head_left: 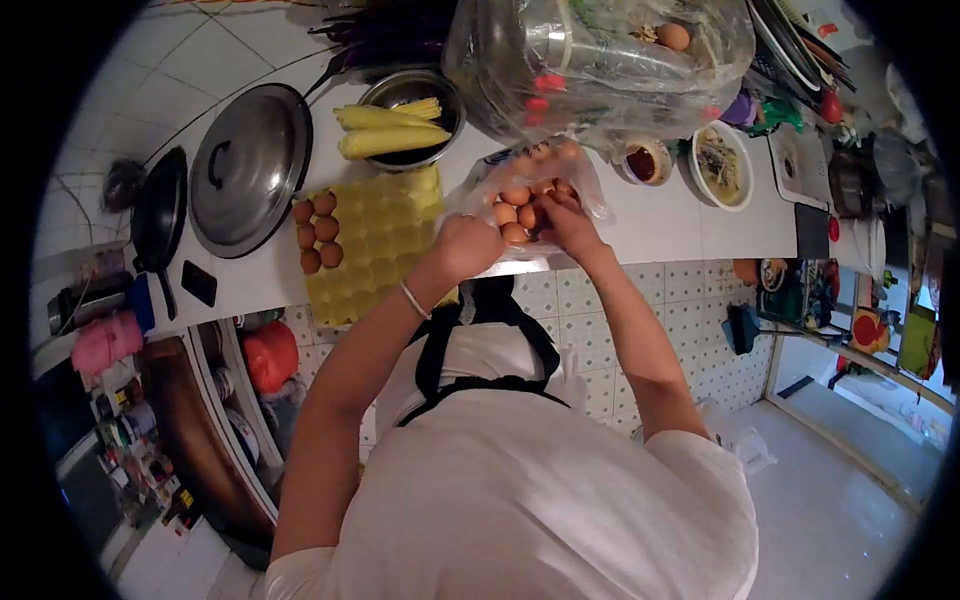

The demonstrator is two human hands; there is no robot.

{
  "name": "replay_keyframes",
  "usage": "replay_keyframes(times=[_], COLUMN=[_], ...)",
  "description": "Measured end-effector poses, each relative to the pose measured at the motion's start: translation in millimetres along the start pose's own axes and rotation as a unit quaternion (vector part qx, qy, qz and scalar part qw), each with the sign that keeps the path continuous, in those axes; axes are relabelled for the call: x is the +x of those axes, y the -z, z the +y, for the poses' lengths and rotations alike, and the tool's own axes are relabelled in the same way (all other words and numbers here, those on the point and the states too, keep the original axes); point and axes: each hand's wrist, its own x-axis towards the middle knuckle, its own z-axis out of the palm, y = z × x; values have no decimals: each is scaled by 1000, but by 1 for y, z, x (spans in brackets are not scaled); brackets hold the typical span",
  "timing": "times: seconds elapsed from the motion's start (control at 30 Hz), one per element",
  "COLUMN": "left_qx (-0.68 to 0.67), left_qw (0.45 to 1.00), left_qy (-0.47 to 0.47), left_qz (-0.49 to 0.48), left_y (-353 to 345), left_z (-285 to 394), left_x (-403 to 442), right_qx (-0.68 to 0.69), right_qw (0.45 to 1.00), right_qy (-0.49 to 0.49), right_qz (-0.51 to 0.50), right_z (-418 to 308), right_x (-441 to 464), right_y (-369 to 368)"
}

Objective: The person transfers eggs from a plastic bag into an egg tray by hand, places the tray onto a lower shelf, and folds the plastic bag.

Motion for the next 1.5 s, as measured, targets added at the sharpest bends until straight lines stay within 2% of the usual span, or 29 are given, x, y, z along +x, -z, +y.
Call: replay_keyframes(times=[0.07,0.1,0.17,0.2,0.27,0.4,0.43,0.47,0.5,0.57,0.6,0.63,0.67,0.7,0.77,0.83,0.87,0.9,0.93,0.97,1.03,1.07,1.13,1.17,1.23,1.33,1.5], left_qx=[-4,-4,-39,-40,-134,-216,-359,-494,-495,-454,-455,-303,-140,-140,-22,26,74,74,67,61,53,45,26,7,-3,-12,-44], left_qw=[1000,1000,994,994,967,949,911,850,849,879,878,946,986,986,987,988,986,985,987,988,989,990,991,992,990,989,986], left_qy=[-2,-1,-21,-19,-16,-36,9,54,54,97,99,87,71,71,142,141,139,140,133,125,121,117,118,117,122,124,134], left_qz=[-27,-27,105,105,218,227,203,174,176,112,113,82,48,49,67,64,61,62,63,65,69,71,60,50,64,83,93], left_y=[4,0,-17,-22,-31,-81,-86,-90,-90,-84,-68,-43,-28,-35,-58,-62,-63,-60,-58,-56,-53,-52,-48,-46,-53,-55,-49], left_z=[2,1,-3,-1,3,-16,-18,-20,-22,-23,-19,-10,-4,-3,-2,1,0,1,2,2,1,-1,-4,-5,-9,-10,-12], left_x=[7,12,26,32,47,91,97,102,103,101,92,75,67,71,81,84,86,85,83,82,79,77,75,74,77,78,78], right_qx=[-47,-47,-35,-35,-25,-18,-36,-54,-56,91,246,245,443,620,604,479,477,239,-19,-19,-233,-233,-335,-335,-276,-326,-295], right_qw=[997,997,987,987,990,992,992,990,989,995,960,960,884,767,780,852,853,964,999,999,967,967,923,923,945,924,926], right_qy=[-9,-8,150,151,135,83,107,131,132,20,-130,-130,-147,-156,-158,-185,-185,-89,13,13,95,96,178,179,173,197,237], right_qz=[-67,-67,34,33,-43,-96,-60,-24,-25,25,-24,-26,-39,-49,-41,-106,-105,-79,-46,-45,46,46,66,66,-16,-35,-8], right_z=[-15,-17,-20,-22,-25,-18,-21,-23,-24,-26,-38,-30,-18,-11,-9,-12,-13,-18,-23,-22,-23,-20,-25,-21,-14,-9,-10], right_x=[4,3,4,5,10,16,14,12,9,0,-5,-6,-5,-3,5,14,16,18,18,20,22,21,19,21,26,31,33], right_y=[10,8,3,0,-6,-22,-17,-10,-1,23,43,46,51,53,49,39,34,30,26,18,5,2,6,3,-3,-5,4])
